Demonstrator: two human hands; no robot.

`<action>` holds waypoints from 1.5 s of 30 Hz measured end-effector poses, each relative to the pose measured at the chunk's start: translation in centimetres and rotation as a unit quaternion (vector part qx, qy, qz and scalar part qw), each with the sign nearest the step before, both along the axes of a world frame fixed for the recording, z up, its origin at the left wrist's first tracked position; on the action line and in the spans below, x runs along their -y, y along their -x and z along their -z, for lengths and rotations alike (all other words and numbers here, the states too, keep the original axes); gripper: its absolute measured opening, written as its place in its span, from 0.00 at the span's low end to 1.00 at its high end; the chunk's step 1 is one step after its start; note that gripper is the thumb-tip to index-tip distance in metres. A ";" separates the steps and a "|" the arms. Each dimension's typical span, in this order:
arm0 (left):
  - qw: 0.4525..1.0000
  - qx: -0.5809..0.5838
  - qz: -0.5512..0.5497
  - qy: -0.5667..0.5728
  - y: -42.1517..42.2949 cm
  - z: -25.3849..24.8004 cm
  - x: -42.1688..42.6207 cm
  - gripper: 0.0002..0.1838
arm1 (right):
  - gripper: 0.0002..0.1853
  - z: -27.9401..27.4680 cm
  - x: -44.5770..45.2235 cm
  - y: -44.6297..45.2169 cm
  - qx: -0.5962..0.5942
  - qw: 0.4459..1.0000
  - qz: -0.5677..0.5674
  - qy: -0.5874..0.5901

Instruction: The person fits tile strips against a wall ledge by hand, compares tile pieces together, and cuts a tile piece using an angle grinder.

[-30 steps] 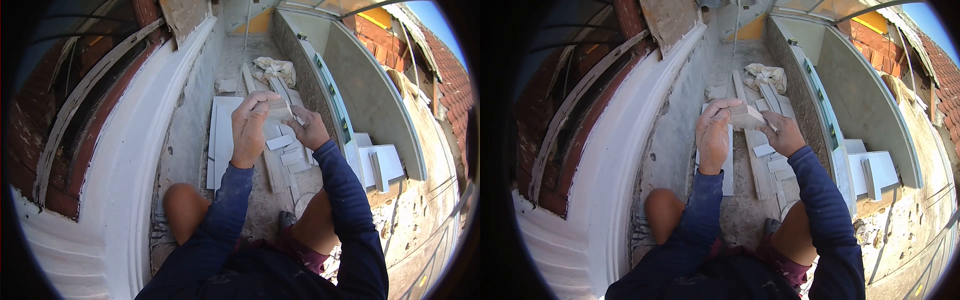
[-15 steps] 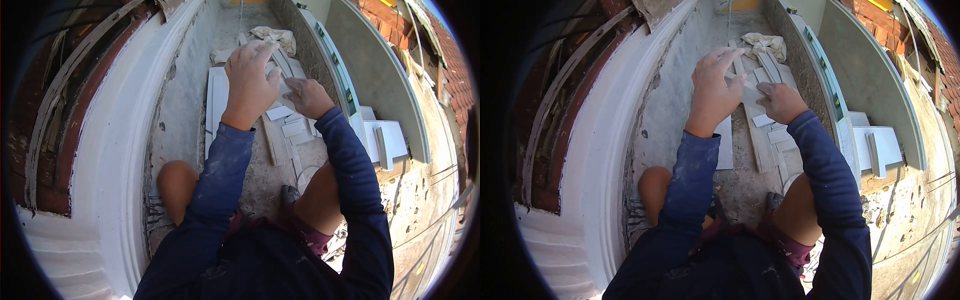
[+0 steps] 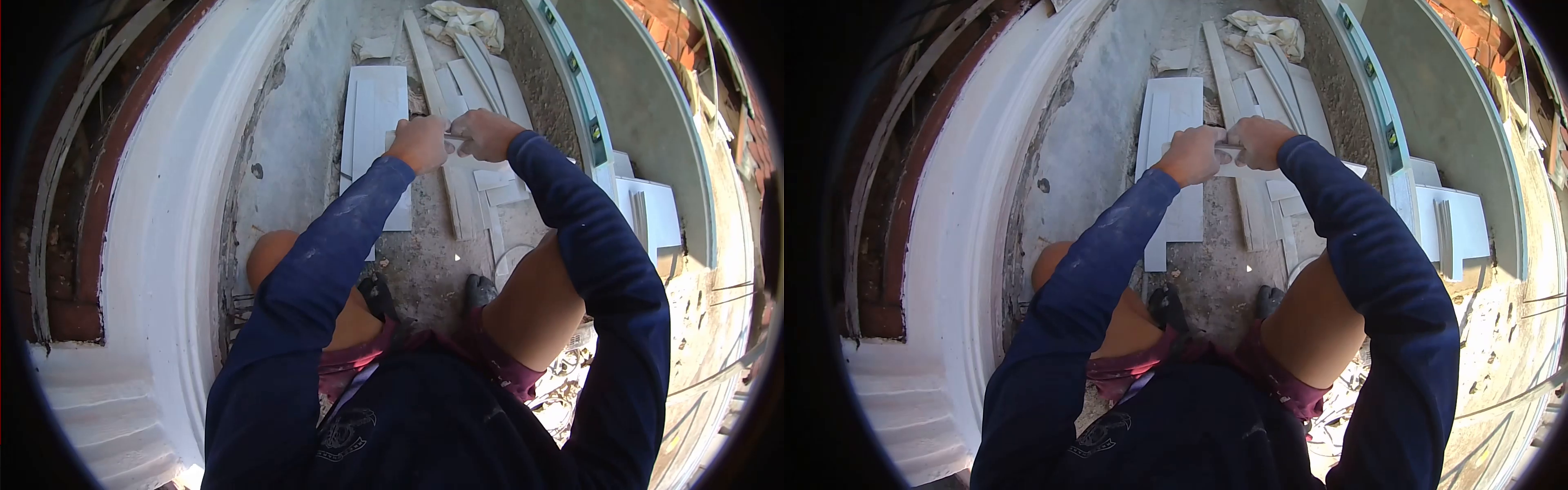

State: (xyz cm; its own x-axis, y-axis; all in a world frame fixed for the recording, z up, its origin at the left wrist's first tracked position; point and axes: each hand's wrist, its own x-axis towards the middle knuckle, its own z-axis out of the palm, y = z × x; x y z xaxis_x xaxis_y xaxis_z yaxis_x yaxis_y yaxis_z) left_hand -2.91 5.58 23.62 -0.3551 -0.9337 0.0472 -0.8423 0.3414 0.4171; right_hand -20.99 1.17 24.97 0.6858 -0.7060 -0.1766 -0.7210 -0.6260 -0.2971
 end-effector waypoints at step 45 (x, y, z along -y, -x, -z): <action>0.984 0.098 -0.146 0.008 -1.9 24.0 2.2 0.40 | 0.25 -7.1 -4.0 5.8 0.209 0.972 0.106 -0.012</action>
State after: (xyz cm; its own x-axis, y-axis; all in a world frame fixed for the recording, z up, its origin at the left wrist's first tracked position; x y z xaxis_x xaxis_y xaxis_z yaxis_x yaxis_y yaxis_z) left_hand -1.04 3.38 -0.41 -0.0755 -0.9970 0.0192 -0.9692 0.0779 0.2336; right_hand -26.77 5.15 32.02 0.5407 -0.8384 0.0684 -0.6467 -0.4663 -0.6036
